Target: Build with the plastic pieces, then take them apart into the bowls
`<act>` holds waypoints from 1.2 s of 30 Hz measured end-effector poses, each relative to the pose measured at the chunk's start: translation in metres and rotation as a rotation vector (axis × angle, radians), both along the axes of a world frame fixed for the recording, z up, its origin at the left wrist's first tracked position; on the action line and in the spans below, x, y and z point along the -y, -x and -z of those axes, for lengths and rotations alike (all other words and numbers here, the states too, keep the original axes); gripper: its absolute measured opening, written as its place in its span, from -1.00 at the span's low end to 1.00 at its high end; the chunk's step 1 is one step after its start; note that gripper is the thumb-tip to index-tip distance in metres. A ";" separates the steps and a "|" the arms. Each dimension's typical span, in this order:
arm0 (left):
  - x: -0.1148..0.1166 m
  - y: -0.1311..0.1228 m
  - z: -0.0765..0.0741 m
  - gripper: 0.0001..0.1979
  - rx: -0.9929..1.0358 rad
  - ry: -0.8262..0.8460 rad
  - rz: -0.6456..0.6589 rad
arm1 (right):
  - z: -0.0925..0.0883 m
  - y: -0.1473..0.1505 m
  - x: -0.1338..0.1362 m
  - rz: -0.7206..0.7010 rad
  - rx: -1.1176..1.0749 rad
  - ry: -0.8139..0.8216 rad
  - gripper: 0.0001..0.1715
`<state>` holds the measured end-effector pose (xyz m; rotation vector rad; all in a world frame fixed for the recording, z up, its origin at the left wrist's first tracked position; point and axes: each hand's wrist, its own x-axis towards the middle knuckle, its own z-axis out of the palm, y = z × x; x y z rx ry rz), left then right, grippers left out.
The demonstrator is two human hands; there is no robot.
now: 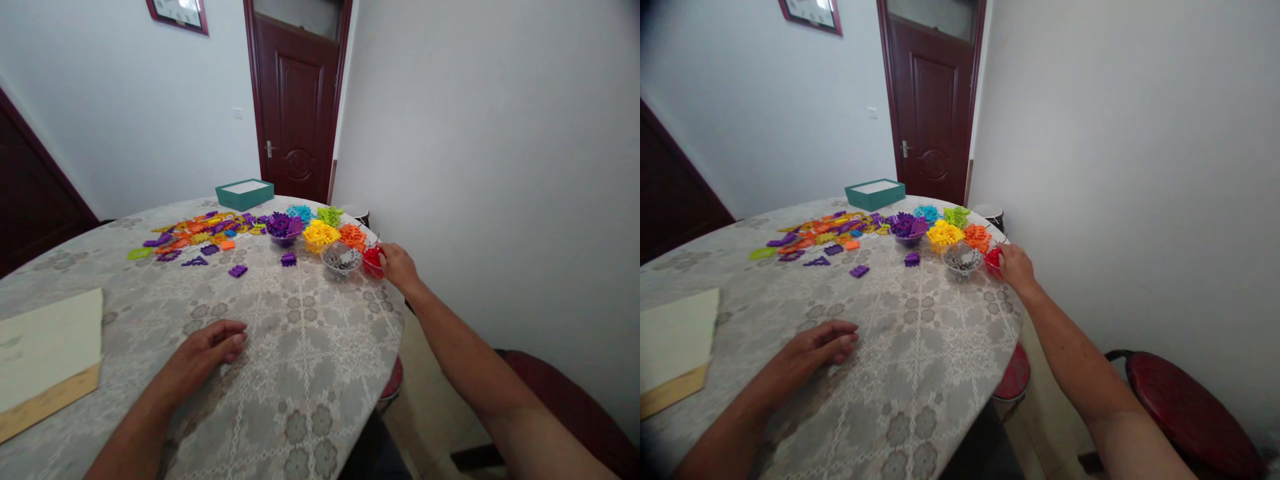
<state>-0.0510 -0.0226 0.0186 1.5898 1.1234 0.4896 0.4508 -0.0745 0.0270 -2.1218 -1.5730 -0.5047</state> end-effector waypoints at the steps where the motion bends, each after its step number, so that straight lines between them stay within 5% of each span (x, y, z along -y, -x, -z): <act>1: 0.000 0.000 0.000 -0.33 0.001 0.003 -0.007 | 0.003 0.000 -0.001 0.014 0.007 0.010 -0.56; 9: -0.003 0.006 0.010 -0.34 -0.015 -0.018 0.027 | 0.021 0.003 0.010 0.054 0.016 -0.058 -0.62; 24: 0.003 0.006 0.013 -0.47 0.095 -0.018 0.029 | 0.011 0.015 -0.002 -0.026 -0.024 -0.142 -0.66; 30: 0.005 0.007 0.028 -0.55 0.191 -0.011 0.020 | 0.001 0.114 -0.003 -0.496 -0.164 -0.228 -0.76; 36: 0.008 0.004 0.016 -0.70 0.079 -0.073 0.051 | -0.019 0.246 0.005 -1.177 -0.322 0.396 -0.68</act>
